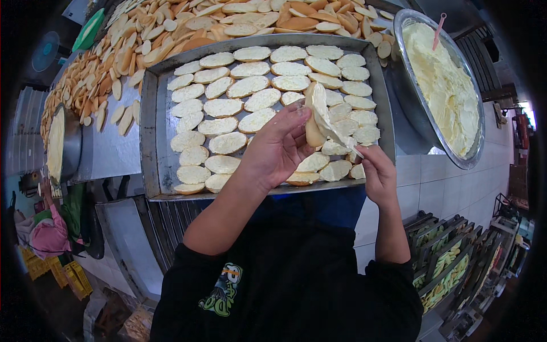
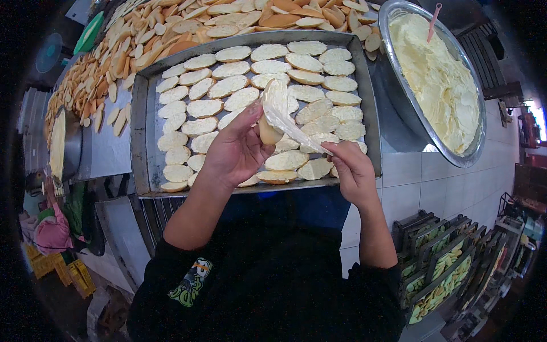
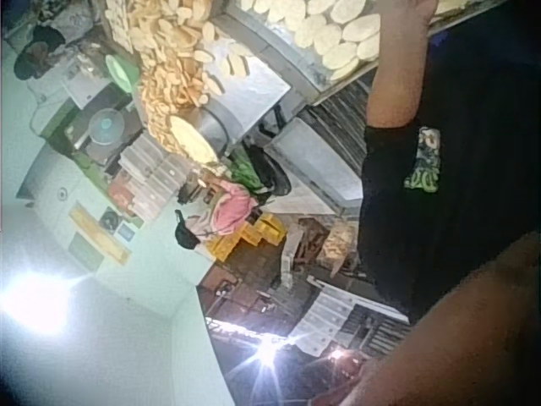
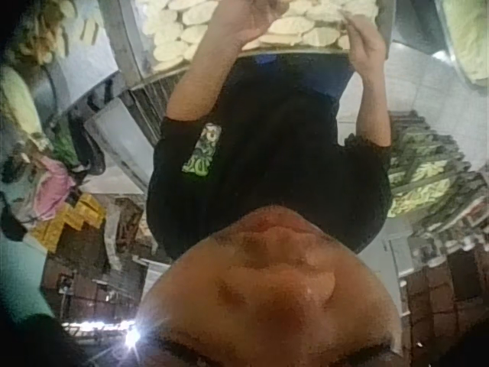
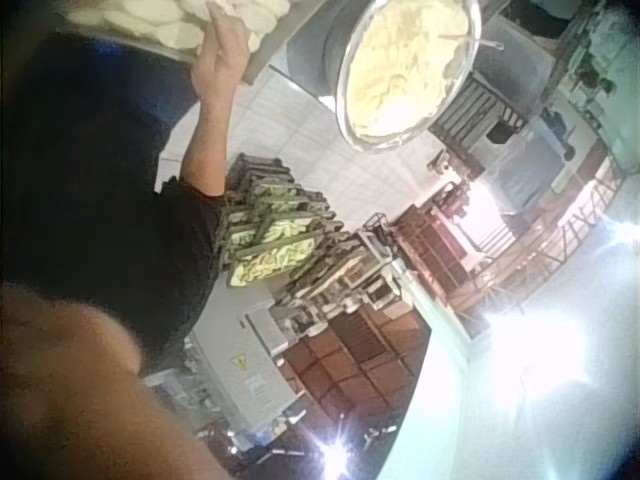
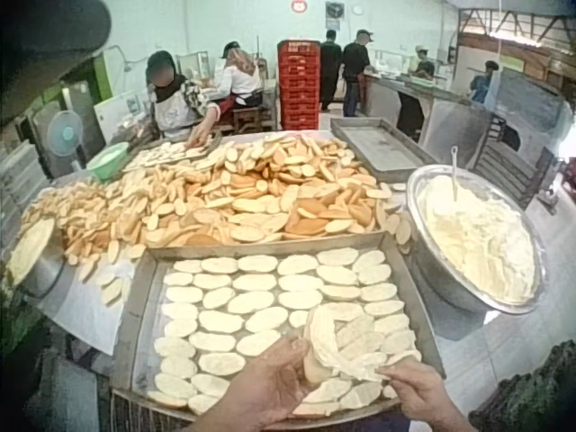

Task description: Apply butter or spread to bread slices and arrange them on a baking tray.

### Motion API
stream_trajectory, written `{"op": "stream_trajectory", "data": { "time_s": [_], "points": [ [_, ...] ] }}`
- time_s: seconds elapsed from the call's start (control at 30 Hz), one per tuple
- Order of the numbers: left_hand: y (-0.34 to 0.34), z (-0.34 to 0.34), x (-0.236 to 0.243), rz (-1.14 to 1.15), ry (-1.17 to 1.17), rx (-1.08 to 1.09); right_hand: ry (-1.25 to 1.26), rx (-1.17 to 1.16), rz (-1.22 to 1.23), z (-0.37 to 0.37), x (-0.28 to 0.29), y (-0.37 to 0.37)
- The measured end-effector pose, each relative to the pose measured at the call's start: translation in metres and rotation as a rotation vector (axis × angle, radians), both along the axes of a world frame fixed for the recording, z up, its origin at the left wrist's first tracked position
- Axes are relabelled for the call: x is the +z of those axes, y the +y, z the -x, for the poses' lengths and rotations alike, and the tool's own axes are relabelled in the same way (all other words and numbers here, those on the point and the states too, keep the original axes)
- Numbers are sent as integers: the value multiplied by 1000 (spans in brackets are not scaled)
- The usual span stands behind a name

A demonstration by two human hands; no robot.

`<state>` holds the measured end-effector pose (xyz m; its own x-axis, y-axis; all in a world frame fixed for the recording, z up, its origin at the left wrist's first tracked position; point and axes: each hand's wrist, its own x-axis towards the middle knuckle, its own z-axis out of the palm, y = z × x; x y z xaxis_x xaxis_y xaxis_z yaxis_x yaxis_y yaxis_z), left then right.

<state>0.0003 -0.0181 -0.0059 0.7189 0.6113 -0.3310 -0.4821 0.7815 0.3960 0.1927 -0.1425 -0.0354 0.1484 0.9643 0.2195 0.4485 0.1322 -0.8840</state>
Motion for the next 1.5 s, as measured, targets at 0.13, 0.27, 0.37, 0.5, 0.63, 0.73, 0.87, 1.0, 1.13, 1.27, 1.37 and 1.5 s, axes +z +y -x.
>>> {"op": "stream_trajectory", "data": {
  "time_s": [0.13, 0.27, 0.37, 0.5, 0.63, 0.73, 0.87, 1.0, 1.13, 1.27, 1.37, 1.5],
  "points": [
    [1, 0, 2, 51, 62, 31, -92, 55, -72, -2, -2, -3],
    [7, 1, -8, 138, 88, 3, -98, 97, -97, -9, 0, -12],
    [7, 5, -17, 170, 46, -11, 28, 20, -52, -6, -3, -13],
    [3, 7, -18, 169, -4, 23, -5, -43, -22, 3, -3, 0],
    [20, 17, -27, 28, 38, 74, -128, 120, -94, 3, 4, 2],
    [47, 57, -29, 21, 51, 283, -31, 77, -36, 3, -9, -2],
    [106, 123, -42, -24, 289, 652, 63, 34, -3, 4, -14, -7],
    [160, 182, -64, -87, 537, 739, 84, 34, -11, 4, -21, -6],
    [189, 189, -83, -49, 713, 802, 94, 18, 21, 5, -23, -5],
    [207, 183, -95, -7, 776, 844, 116, 18, 33, 4, -25, -7],
    [210, 180, -94, 82, 799, 931, 131, 5, 14, 1, -27, -10],
    [198, 174, -80, 176, 771, 1005, 129, 15, -12, -1, -25, -11]
  ]
}}
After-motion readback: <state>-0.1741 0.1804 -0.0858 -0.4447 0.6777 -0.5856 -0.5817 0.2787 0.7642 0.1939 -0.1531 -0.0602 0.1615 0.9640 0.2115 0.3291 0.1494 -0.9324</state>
